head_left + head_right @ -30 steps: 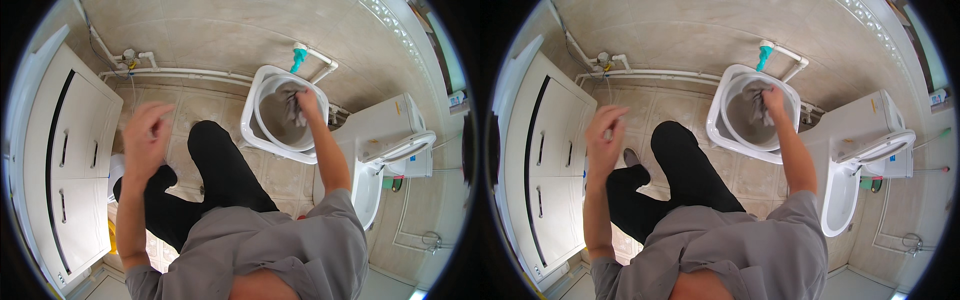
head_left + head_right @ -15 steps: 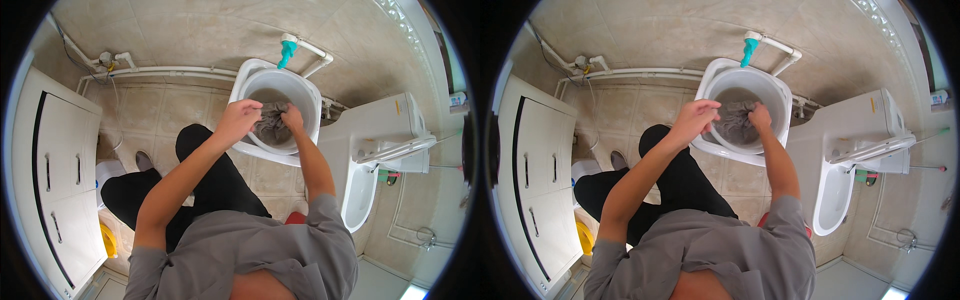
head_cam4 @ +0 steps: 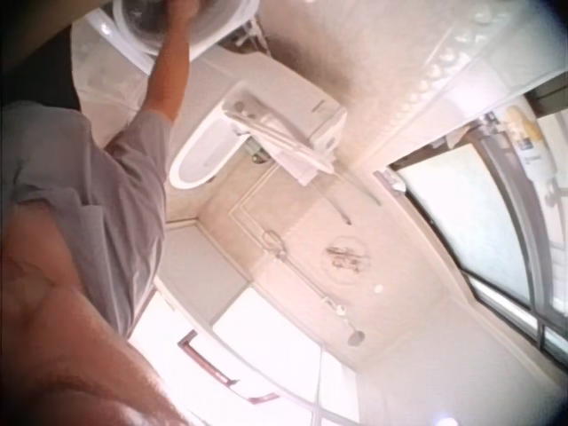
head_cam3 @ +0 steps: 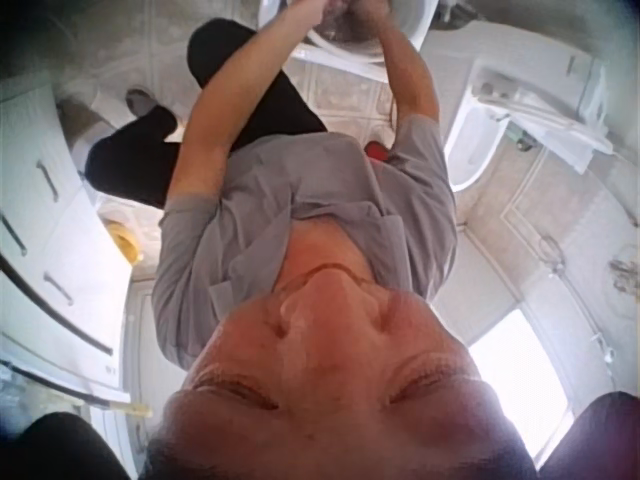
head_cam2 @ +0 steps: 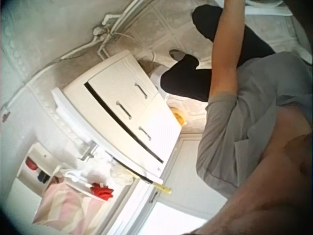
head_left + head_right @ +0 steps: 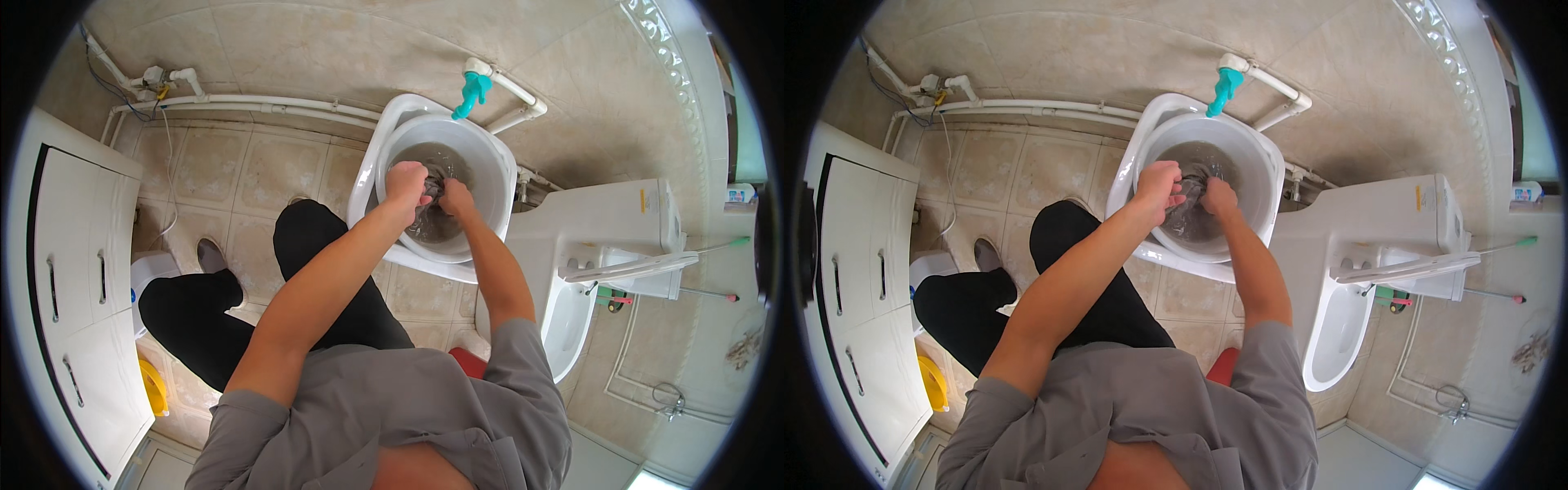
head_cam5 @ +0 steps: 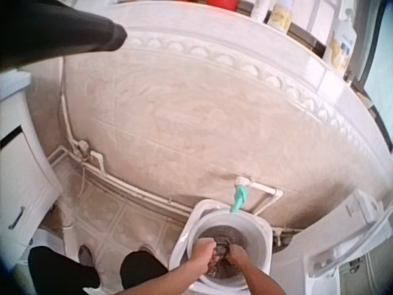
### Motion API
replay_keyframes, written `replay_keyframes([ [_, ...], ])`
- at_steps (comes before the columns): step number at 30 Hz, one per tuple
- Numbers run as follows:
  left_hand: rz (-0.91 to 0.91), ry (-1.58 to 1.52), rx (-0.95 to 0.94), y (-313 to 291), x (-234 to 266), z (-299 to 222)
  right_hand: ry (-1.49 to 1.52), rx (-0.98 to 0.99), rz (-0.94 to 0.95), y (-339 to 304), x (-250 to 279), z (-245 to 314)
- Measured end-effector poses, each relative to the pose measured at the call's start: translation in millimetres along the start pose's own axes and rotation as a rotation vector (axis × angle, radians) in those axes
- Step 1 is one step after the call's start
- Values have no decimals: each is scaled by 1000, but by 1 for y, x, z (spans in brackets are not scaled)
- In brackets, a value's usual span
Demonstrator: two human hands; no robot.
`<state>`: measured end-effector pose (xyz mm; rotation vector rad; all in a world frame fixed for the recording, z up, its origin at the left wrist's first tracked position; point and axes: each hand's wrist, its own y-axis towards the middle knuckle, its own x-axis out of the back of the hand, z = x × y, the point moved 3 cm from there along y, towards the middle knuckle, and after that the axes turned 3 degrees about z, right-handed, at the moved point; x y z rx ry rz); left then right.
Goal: The person wipes tiled walls with a rag, rinses the rag in a bucket, and then uses a long-handled scraper and a small brush to clean around a sink and faucet.
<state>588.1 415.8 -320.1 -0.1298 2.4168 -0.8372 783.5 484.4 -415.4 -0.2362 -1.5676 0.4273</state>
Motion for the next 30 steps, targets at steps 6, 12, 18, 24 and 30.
replay_keyframes([
  [6, -70, 6, 16, 26, 2, 11, 686, 148, 34, -49, 112, -19],
  [12, 119, 404, -145, 29, -20, 19, 1196, 264, 63, -105, 212, 3],
  [18, 274, 99, 11, 29, -21, 21, 1523, 310, -321, -115, 230, -16],
  [24, 445, 313, -234, 20, -32, 17, 1681, 424, -316, -112, 232, -17],
  [30, 307, 75, -319, 41, -21, 26, 1569, 180, -191, -78, 149, -12],
])
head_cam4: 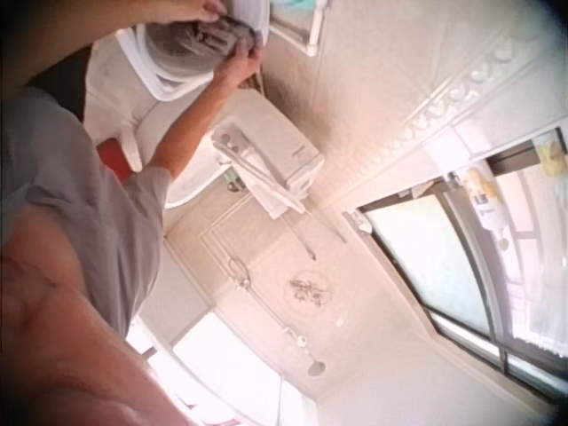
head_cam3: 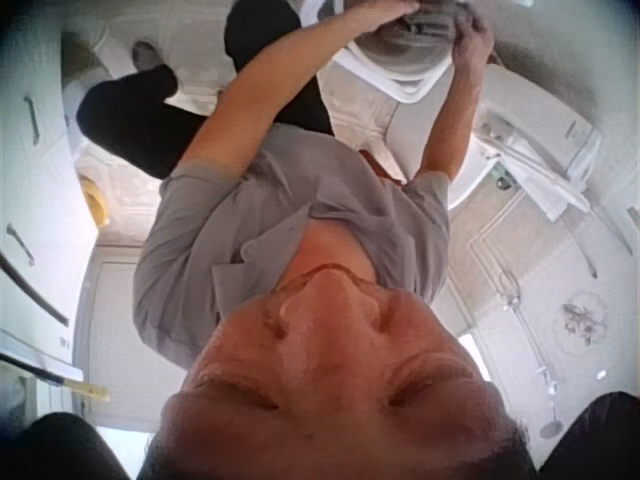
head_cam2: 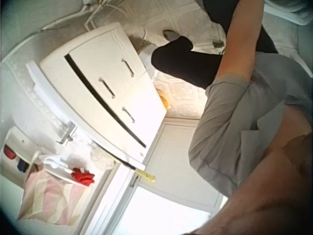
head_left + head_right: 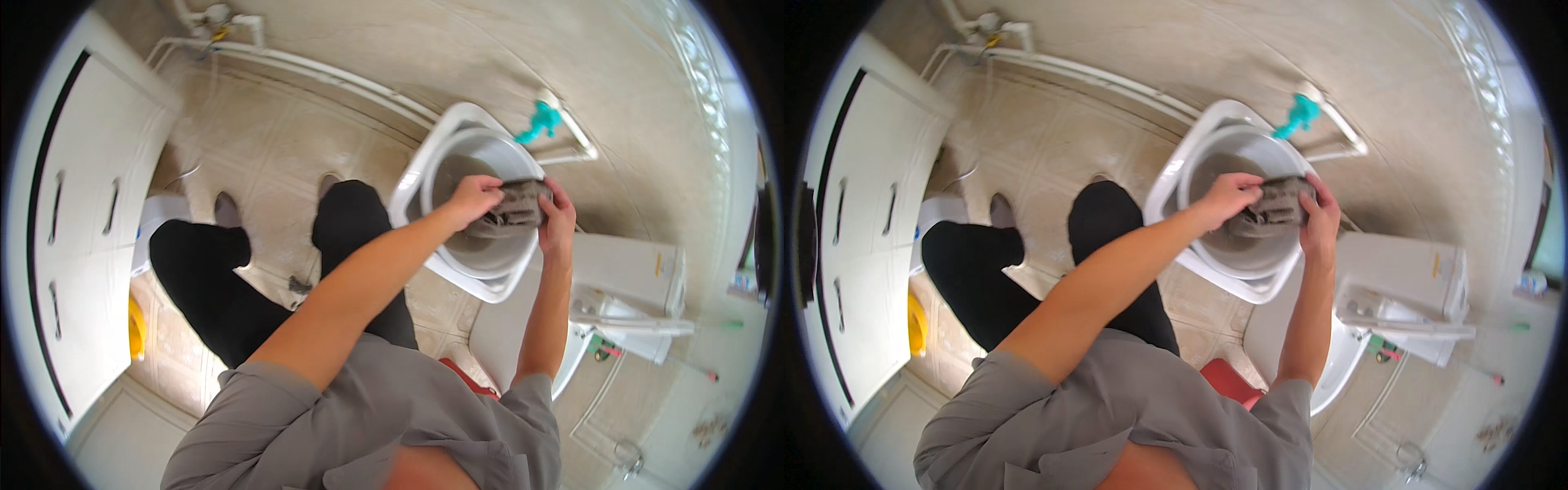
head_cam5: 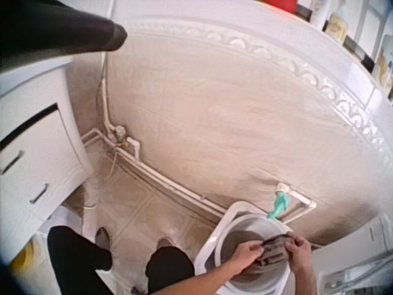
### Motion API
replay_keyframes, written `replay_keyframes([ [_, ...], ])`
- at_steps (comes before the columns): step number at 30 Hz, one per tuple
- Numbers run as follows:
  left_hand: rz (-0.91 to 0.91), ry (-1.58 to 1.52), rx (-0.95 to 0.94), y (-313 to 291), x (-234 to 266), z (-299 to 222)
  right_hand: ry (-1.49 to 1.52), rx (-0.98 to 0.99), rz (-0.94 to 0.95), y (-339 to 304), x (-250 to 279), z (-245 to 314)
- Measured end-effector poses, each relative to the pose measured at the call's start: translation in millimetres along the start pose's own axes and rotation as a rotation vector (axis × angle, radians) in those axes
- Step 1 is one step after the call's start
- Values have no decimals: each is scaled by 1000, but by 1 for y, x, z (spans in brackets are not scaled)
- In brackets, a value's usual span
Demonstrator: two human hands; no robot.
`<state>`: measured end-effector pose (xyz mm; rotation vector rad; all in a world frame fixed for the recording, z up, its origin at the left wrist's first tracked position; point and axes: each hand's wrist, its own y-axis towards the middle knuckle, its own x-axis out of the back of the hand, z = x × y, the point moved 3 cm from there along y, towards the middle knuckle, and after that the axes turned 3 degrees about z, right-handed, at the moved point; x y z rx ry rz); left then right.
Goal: The person wipes tiled walls with a rag, rinses the rag in a bucket, and then uses a long-handled scraper and a small brush to clean around a sink and faucet.
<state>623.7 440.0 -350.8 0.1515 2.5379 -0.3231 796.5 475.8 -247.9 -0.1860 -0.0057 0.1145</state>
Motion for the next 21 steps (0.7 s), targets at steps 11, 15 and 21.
replay_keyframes([
  [11, -307, 744, 104, -21, 27, -5, -1422, 42, 76, 9, -37, -147],
  [15, -318, 455, 310, -5, 14, 6, -1293, -82, 174, 34, 1, -188],
  [21, -196, -187, 773, -18, 13, 13, -912, 73, -8, 9, -29, -107],
])
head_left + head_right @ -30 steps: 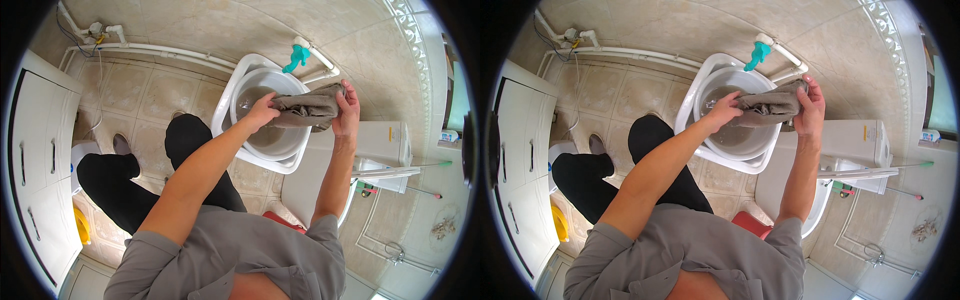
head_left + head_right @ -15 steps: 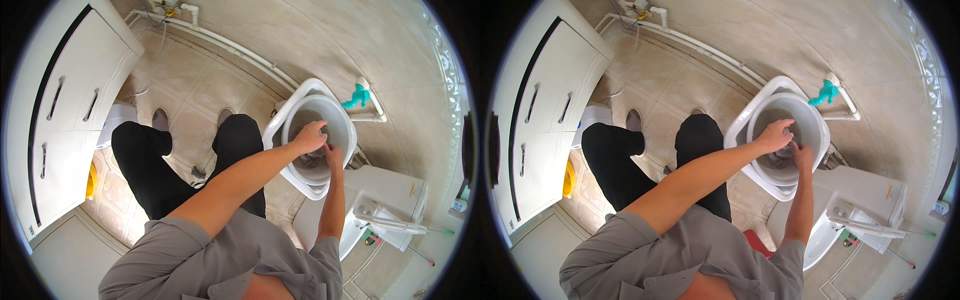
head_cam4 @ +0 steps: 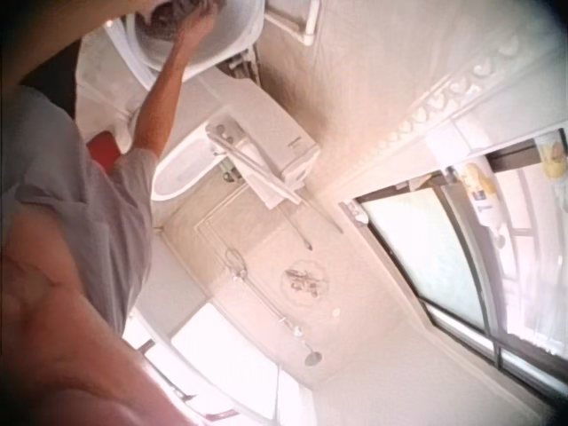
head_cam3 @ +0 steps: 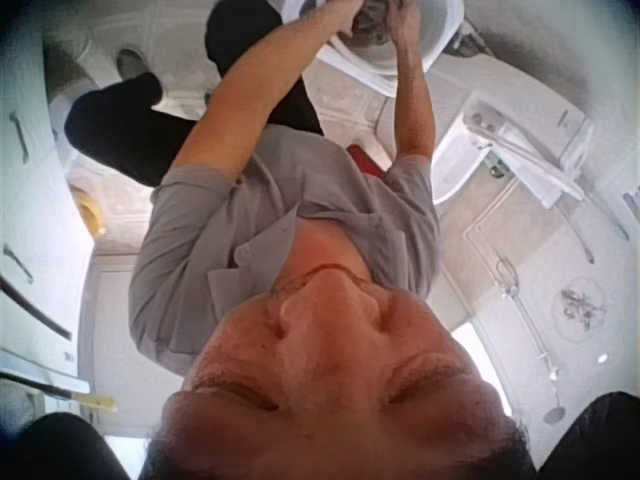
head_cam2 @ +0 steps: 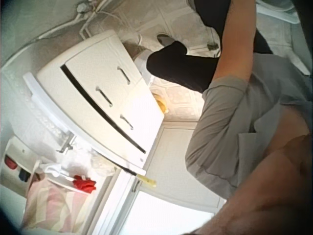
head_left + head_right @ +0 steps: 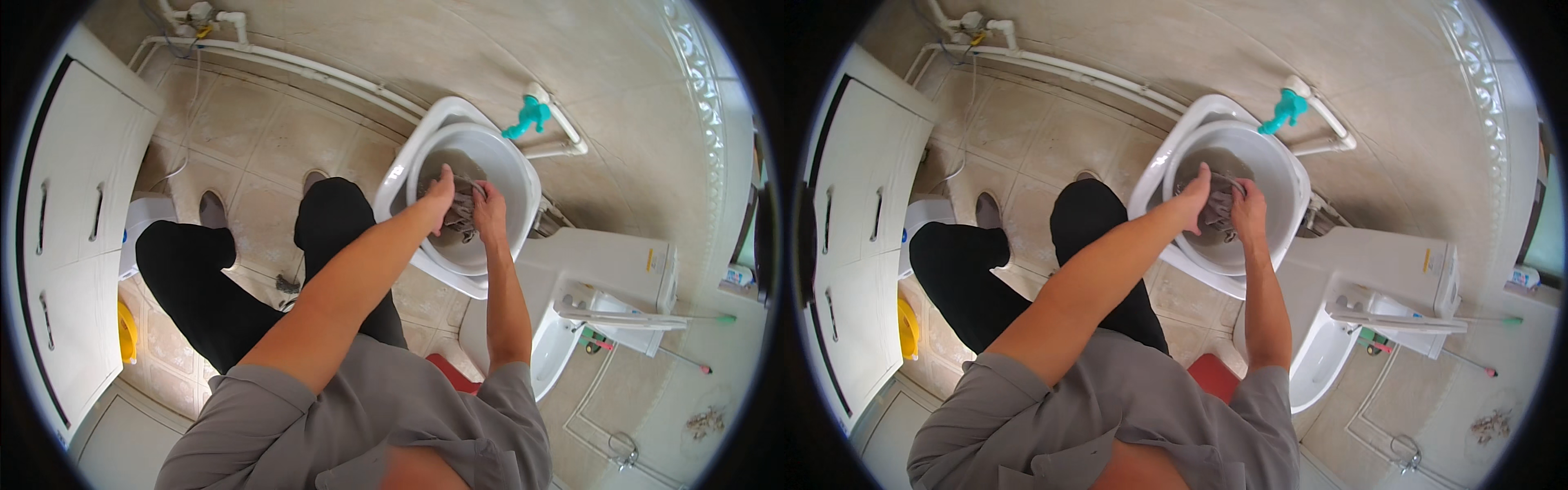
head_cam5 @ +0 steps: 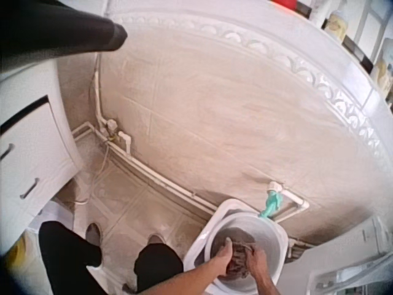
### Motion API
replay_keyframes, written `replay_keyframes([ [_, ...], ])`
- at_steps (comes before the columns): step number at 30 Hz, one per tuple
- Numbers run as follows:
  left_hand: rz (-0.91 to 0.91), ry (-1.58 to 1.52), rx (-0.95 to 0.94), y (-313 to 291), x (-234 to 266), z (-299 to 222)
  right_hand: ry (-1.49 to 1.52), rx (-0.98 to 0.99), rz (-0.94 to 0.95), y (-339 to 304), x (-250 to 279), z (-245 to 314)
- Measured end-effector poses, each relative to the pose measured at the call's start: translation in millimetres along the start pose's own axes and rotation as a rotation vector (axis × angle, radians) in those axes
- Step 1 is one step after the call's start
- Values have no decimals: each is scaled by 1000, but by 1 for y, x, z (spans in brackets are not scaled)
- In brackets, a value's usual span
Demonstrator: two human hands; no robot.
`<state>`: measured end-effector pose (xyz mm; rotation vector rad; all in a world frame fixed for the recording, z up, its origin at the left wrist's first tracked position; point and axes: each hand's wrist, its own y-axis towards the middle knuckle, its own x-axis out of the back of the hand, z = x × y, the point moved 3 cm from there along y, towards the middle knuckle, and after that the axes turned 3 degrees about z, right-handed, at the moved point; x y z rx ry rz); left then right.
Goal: The person wipes tiled walls with a rag, rinses the rag in a bucket, and then uses a long-handled scraper and a small brush to clean around a sink and faucet.
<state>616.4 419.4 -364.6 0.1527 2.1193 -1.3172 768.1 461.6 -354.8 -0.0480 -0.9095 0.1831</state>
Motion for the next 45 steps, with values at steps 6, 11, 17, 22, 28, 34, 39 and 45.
replay_keyframes([
  [6, 364, -390, -92, 31, 1, -1, 228, 85, -76, -51, 47, 127],
  [11, -85, -326, -150, 30, -15, 2, 261, 74, -142, -59, 41, 108],
  [17, -334, -46, -350, 93, 35, 12, 287, 176, -221, -30, -16, 103],
  [22, -304, 256, -535, 59, -8, 6, 409, 134, -309, 18, -36, -34],
  [28, -431, 433, -707, 42, 32, -20, -255, -414, -203, 35, -34, -73],
  [34, -495, 462, -507, 24, 21, -11, -411, -470, -285, 6, -22, -62],
  [39, -246, 110, -277, 38, 12, 3, 56, -298, -43, 19, -61, -87],
  [45, 100, -181, -118, 48, 20, -5, 486, -110, 214, -27, -5, 69],
])
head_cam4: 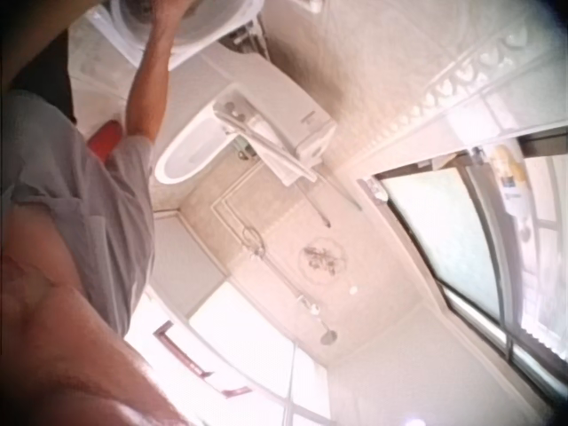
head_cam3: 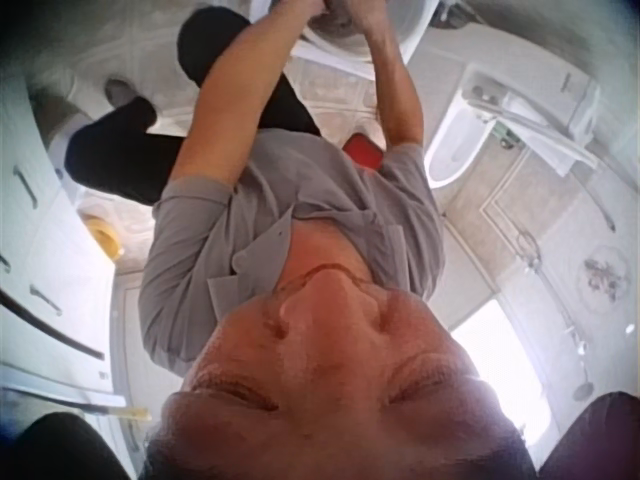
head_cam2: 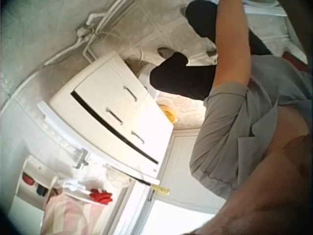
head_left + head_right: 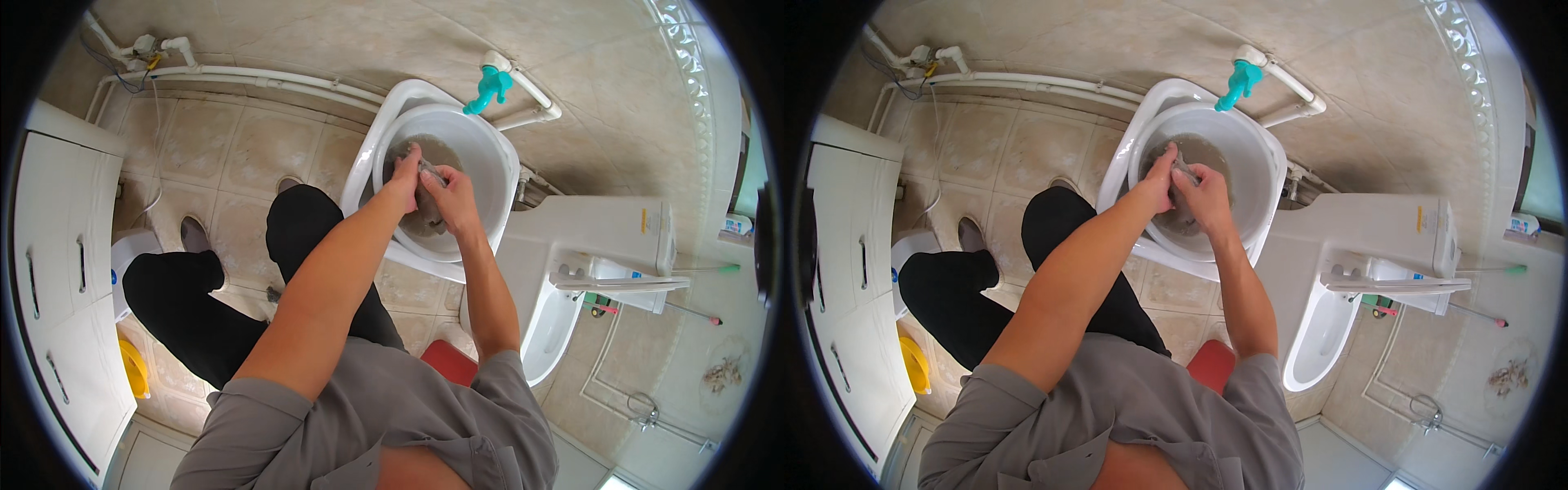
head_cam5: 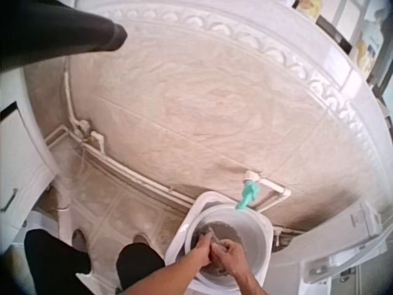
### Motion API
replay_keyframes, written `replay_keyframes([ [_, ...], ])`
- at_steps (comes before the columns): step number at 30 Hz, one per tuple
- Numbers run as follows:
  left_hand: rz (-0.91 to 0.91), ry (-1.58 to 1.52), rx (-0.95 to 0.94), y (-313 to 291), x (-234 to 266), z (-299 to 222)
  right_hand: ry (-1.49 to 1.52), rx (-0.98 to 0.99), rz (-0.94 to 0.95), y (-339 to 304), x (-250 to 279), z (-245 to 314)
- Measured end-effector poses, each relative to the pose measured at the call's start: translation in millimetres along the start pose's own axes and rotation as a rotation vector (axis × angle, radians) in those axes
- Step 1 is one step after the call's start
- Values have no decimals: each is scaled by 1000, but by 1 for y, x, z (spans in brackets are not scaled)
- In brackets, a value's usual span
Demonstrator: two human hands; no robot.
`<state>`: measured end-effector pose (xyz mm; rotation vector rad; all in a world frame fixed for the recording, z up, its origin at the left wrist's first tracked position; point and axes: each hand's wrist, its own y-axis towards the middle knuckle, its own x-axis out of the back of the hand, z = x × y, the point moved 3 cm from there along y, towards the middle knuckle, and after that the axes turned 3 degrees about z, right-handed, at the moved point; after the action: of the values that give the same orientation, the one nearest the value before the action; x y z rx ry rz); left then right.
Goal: The person wipes tiled walls with a rag, rinses the rag in a bucket, and then uses a long-handled scraper and a small brush to clean around a sink and faucet.
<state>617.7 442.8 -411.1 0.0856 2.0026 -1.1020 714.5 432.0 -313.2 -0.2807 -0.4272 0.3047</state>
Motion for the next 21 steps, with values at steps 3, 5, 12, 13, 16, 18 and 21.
replay_keyframes([
  [3, 202, -157, -38, 17, 13, -2, -17, 45, 29, -22, -8, 46],
  [5, 207, -220, -44, 18, 14, 5, 34, 32, 11, -30, -7, 51],
  [12, 222, -533, -151, 30, 10, 18, -185, 139, -289, -5, -32, 35],
  [13, 139, -399, -185, 31, 16, 14, -181, 218, -354, 2, -33, 30],
  [16, 90, 1, -197, 12, -8, 8, -275, 184, -472, 21, -6, -8],
  [18, -100, 137, -229, -8, -31, 6, -469, 204, -615, 32, 24, -47],
  [21, -114, 248, -317, -13, -18, -3, -616, -48, -534, 44, 27, -61],
])
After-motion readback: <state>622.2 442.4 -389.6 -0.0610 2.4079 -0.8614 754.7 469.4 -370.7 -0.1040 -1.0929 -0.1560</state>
